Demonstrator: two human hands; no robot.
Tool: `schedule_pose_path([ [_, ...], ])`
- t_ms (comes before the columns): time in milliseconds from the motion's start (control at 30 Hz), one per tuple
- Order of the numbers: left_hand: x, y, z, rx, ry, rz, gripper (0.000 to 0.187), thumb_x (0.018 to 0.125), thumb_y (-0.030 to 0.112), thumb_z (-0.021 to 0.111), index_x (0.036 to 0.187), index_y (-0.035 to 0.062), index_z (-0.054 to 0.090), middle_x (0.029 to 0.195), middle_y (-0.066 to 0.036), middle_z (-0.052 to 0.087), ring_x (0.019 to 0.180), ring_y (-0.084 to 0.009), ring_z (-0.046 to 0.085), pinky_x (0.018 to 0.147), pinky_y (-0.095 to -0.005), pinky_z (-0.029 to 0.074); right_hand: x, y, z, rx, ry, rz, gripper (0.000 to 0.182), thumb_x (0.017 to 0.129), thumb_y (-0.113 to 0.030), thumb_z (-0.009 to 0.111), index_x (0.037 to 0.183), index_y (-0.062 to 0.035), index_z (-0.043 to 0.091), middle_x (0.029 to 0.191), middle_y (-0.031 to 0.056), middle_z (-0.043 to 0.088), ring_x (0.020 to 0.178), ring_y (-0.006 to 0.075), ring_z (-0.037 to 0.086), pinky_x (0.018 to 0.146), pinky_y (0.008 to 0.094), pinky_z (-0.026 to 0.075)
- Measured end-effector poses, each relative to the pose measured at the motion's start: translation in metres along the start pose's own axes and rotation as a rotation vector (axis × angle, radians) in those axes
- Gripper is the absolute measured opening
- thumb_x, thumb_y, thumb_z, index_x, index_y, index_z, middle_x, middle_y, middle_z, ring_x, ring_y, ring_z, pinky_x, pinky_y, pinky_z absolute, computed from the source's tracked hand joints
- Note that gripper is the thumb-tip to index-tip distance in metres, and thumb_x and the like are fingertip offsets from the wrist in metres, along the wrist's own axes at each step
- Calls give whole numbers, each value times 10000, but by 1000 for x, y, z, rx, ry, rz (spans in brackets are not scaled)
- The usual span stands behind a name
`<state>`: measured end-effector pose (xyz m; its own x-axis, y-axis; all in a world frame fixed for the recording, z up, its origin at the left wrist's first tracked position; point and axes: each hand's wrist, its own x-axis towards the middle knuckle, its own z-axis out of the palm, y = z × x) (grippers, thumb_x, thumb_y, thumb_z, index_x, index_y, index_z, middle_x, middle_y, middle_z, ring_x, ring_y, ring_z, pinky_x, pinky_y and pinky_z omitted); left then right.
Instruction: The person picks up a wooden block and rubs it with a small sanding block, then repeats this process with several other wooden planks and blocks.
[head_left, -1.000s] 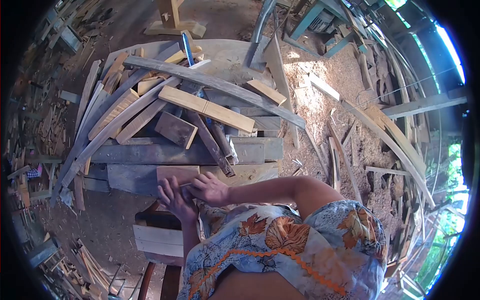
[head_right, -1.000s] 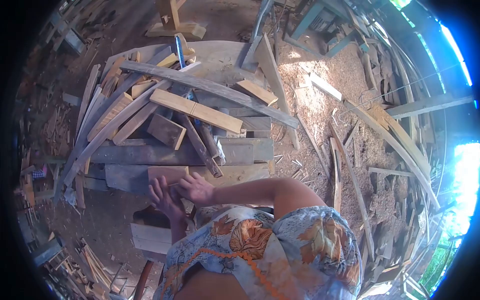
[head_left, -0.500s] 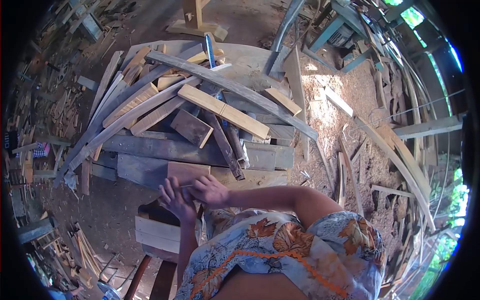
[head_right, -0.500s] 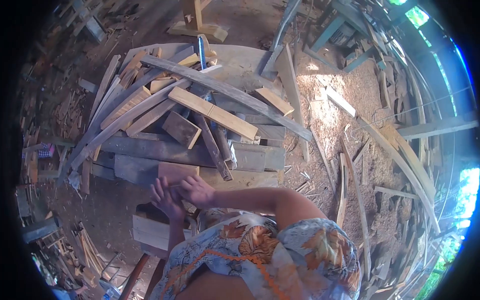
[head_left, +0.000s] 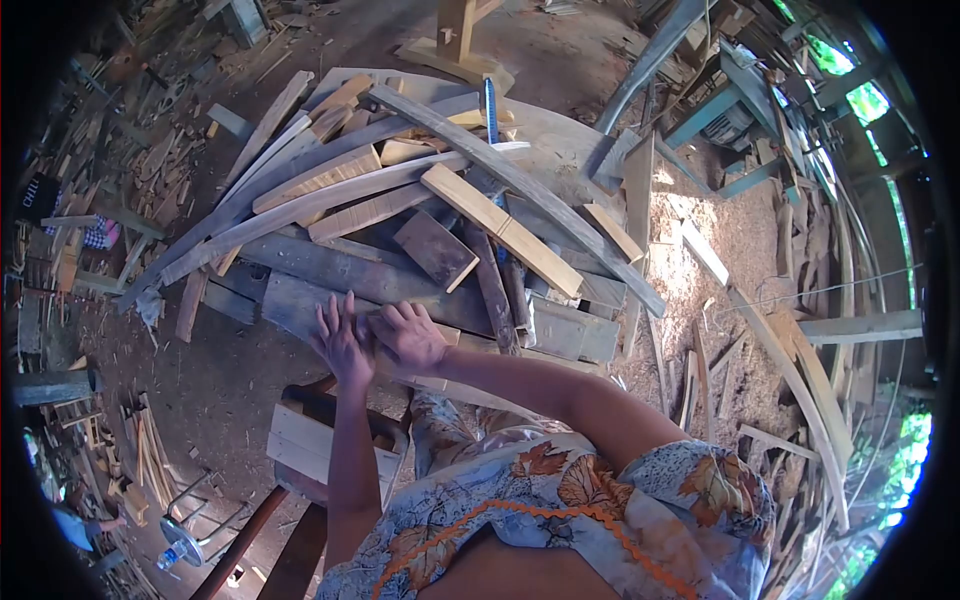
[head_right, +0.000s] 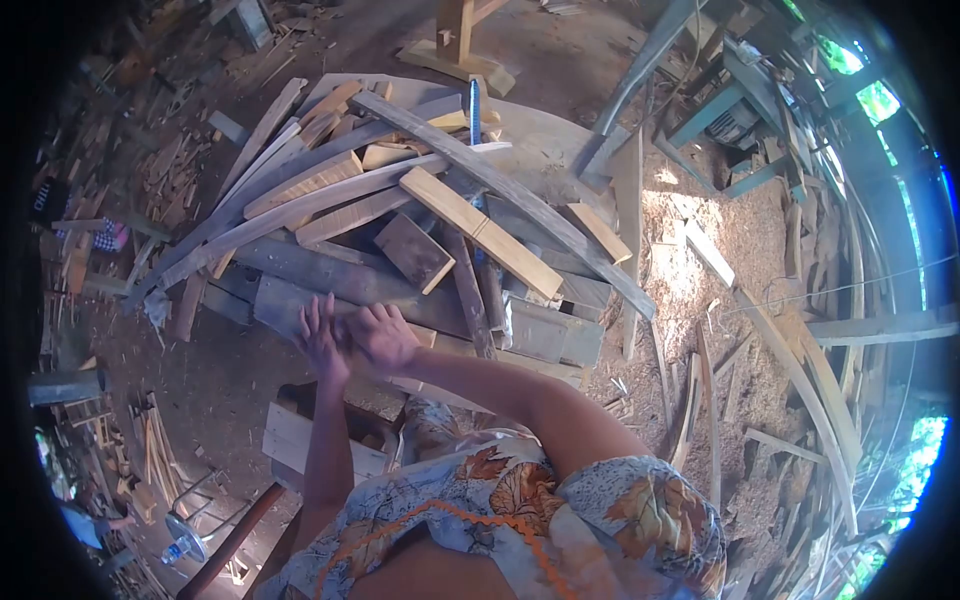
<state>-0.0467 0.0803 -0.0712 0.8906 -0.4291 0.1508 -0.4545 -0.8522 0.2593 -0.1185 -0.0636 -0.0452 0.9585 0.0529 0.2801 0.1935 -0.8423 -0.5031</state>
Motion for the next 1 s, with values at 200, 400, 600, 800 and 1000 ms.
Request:
schedule_pose_path([
  [200,-18,21,0,13,34,49,511,984,377,402,1453,177,433,1508,-134,387,1434,-382,261,1094,-674,130,-24,5,-10,13,-2,-12,427,786,-234,621,1181,-70,611,1191,123,521,1080,296,491,911,419,383],
  [400,-67,88,-3,-141,35,161,576,918,334,480,1467,166,422,1526,-129,361,1438,-365,248,1104,-651,101,-104,19,-56,-5,-13,9,483,779,-238,687,1223,-68,601,1187,122,516,1077,319,485,911,437,378],
  [600,-41,73,-1,-119,-46,125,574,929,349,491,1476,194,411,1540,-106,346,1428,-362,266,1103,-646,122,-74,19,-48,-36,11,39,463,777,-246,702,1200,-80,615,1125,125,513,1036,325,483,859,446,387],
  [800,12,34,8,-34,5,82,523,964,372,463,1468,241,414,1530,-78,363,1427,-352,273,1093,-671,155,-17,32,-11,-46,43,32,444,744,-222,719,1158,-97,619,1095,123,516,1008,325,478,827,446,398],
  [1000,-15,65,7,-19,-54,39,523,966,371,469,1470,244,408,1537,-75,352,1447,-333,241,1105,-673,119,-46,28,-37,-31,-31,88,444,757,-193,721,1179,-85,637,1146,125,524,1062,329,480,911,448,388],
])
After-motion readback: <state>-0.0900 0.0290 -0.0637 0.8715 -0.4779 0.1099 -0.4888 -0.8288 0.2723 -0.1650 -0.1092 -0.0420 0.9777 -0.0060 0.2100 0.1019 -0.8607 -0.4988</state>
